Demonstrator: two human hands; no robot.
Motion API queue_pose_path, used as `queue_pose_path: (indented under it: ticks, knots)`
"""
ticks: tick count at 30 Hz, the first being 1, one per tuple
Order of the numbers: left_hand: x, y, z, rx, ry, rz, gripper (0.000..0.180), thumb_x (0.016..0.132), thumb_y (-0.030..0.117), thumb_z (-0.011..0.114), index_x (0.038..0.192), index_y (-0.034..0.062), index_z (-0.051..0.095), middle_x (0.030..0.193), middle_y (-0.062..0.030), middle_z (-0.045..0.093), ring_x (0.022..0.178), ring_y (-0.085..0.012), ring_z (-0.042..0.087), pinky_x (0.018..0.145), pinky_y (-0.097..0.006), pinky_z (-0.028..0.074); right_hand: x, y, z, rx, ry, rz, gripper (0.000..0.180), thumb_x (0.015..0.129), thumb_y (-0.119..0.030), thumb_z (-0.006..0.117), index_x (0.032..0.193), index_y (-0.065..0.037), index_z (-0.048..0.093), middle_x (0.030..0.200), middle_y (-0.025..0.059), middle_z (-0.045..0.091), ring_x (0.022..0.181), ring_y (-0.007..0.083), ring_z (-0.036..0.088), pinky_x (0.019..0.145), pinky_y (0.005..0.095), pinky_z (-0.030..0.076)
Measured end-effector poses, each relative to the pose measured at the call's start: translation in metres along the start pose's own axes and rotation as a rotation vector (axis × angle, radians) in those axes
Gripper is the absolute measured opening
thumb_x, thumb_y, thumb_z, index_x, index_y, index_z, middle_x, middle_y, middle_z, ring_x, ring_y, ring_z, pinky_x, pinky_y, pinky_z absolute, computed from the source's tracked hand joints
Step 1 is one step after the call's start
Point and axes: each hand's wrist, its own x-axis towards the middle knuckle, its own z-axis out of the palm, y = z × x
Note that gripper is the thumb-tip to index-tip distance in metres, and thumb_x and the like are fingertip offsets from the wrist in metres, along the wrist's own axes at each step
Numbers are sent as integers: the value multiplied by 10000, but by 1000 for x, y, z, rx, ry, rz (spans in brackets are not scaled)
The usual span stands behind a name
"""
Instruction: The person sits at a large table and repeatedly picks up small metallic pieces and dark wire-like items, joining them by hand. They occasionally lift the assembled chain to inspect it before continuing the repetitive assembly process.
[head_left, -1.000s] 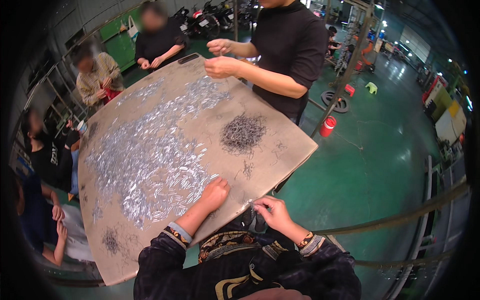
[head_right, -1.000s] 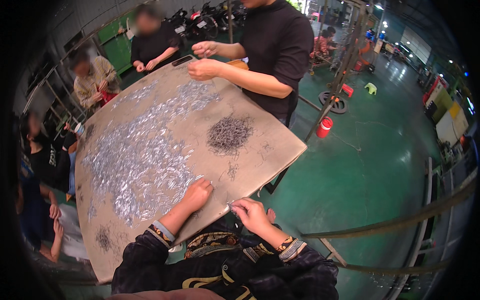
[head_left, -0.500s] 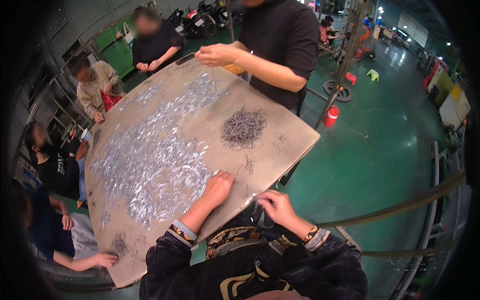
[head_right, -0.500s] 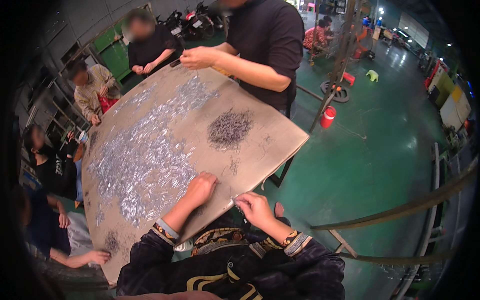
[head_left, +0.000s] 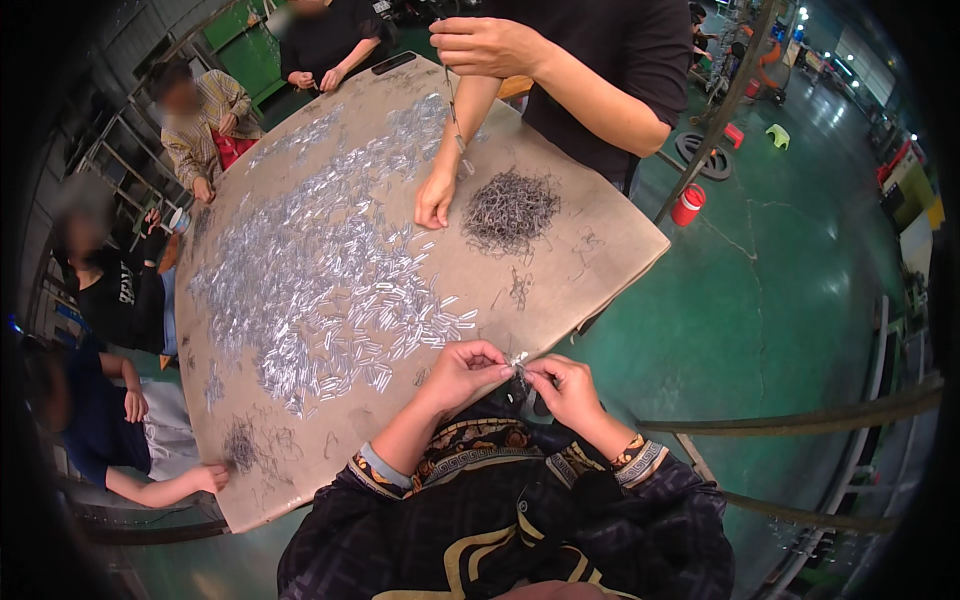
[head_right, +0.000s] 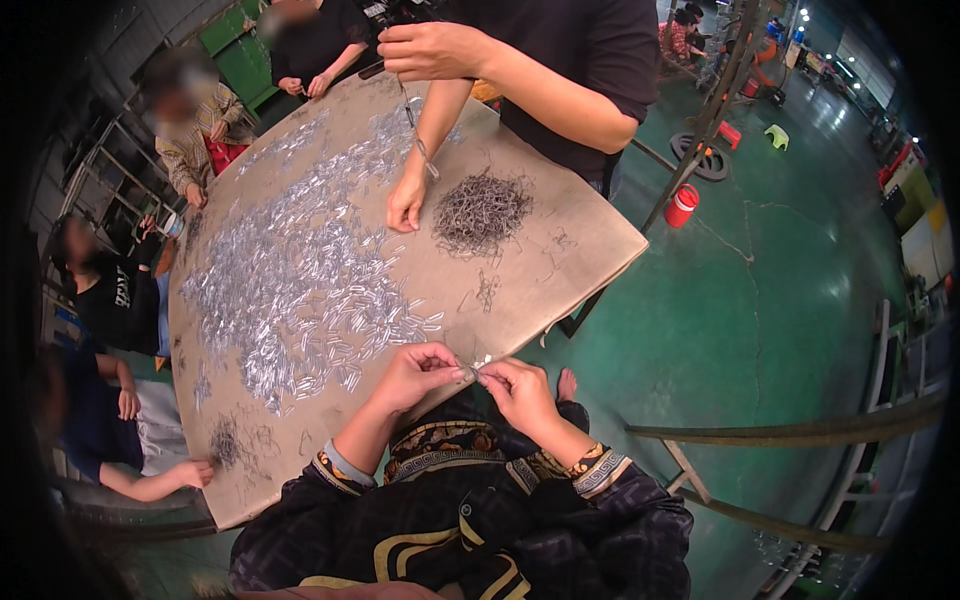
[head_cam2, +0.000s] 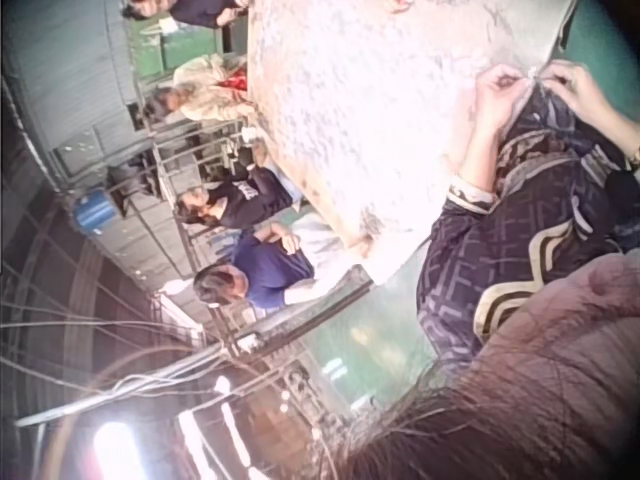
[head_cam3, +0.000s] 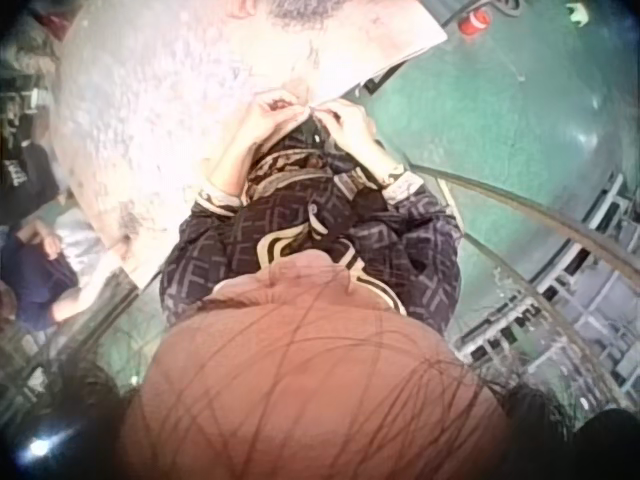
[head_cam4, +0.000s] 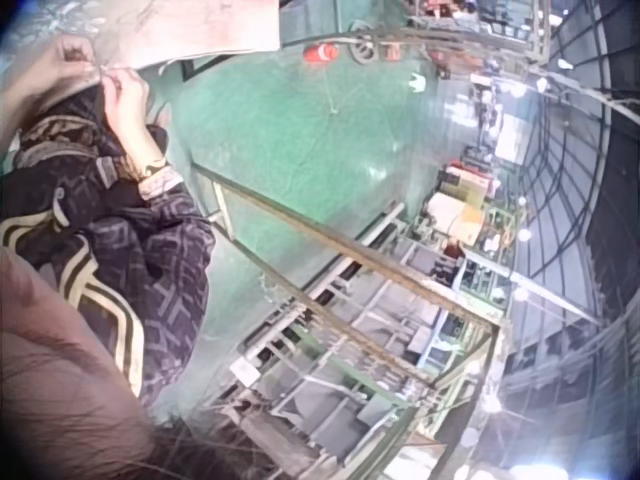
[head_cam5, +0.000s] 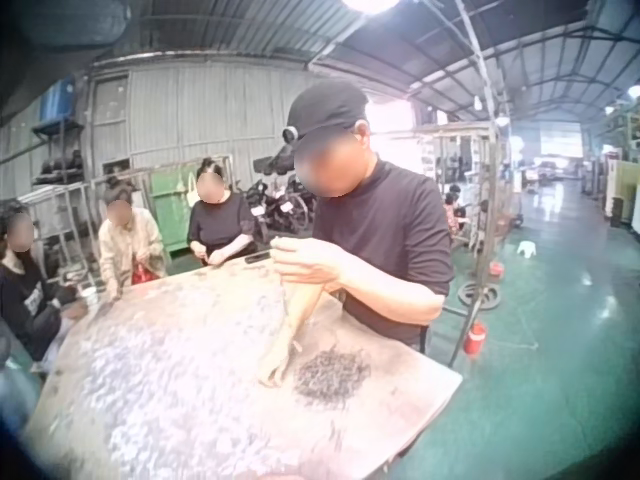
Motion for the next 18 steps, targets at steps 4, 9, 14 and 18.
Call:
queue_pose_path:
  ticks: [4,9,14,18]
  knots:
    - [1,-14,3,-43,20,25,63,846,15,714,876,3,659,824,-9,676,739,-44,611,655,-181,487,0,-1,1,-13,-16,-9,90,826,4,671,911,28,680,815,127,668,644,205,647,585,295,492]
    - [3,-19,6,-49,35,63,64,857,25,706,884,11,650,833,0,670,749,-36,600,660,-180,481,1,1,1,-29,-12,-23,88,821,4,673,905,29,679,824,136,672,654,234,652,592,303,496]
    - [4,-21,6,-96,44,116,94,865,4,683,931,16,617,914,-37,669,833,-71,609,755,-211,490,2,1,1,-32,-12,-27,89,817,6,674,903,31,678,831,142,673,656,236,653,594,304,498]
    - [-2,-18,18,208,91,328,91,909,21,629,990,13,589,890,-31,671,779,-60,605,679,-211,478,3,0,1,18,-21,3,71,818,-4,683,886,11,690,779,98,661,663,185,626,619,281,489]
